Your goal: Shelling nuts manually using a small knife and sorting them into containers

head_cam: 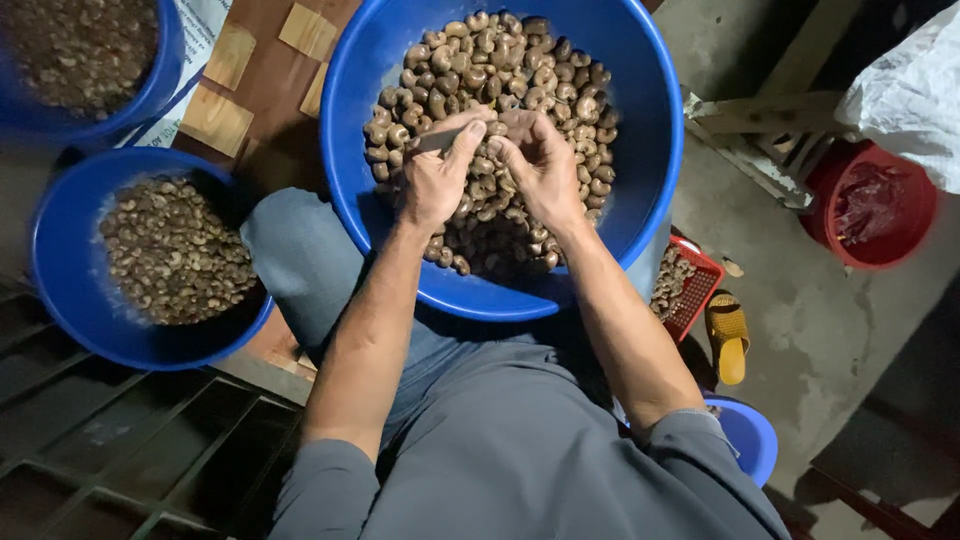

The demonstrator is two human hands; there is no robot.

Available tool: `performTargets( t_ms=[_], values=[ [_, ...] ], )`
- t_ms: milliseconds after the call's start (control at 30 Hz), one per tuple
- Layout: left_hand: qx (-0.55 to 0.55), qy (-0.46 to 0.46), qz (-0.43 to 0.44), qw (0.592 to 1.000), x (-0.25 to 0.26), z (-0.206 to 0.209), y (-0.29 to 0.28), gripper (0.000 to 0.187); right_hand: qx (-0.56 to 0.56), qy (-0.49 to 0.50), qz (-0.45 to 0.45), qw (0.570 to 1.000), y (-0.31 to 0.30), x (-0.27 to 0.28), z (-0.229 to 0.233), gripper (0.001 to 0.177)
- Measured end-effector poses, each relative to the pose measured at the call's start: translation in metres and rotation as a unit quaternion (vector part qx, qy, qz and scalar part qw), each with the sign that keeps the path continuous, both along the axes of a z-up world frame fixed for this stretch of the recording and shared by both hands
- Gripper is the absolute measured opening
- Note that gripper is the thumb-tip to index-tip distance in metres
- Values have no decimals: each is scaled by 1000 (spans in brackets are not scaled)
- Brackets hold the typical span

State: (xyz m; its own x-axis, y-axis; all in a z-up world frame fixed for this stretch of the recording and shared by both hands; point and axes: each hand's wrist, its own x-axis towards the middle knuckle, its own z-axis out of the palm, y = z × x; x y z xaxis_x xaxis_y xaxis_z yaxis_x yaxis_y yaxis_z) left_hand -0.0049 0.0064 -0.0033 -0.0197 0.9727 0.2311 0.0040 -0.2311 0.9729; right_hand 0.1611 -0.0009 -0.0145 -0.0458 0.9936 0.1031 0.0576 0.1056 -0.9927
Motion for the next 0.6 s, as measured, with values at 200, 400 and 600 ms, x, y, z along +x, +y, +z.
performTargets(
  t_ms=[200,400,600],
  values=[
    [6,-9,-19,1000,-2,9,-2,19,-38,83,-1,996,0,-8,14,25],
    [21,-35,-41,998,1,17,-2,19,-116,174,2,978,1,-5,17,26],
    [17,-60,-37,997,-5,18,-1,20,-121,185,13,975,0,-5,19,29]
  ],
)
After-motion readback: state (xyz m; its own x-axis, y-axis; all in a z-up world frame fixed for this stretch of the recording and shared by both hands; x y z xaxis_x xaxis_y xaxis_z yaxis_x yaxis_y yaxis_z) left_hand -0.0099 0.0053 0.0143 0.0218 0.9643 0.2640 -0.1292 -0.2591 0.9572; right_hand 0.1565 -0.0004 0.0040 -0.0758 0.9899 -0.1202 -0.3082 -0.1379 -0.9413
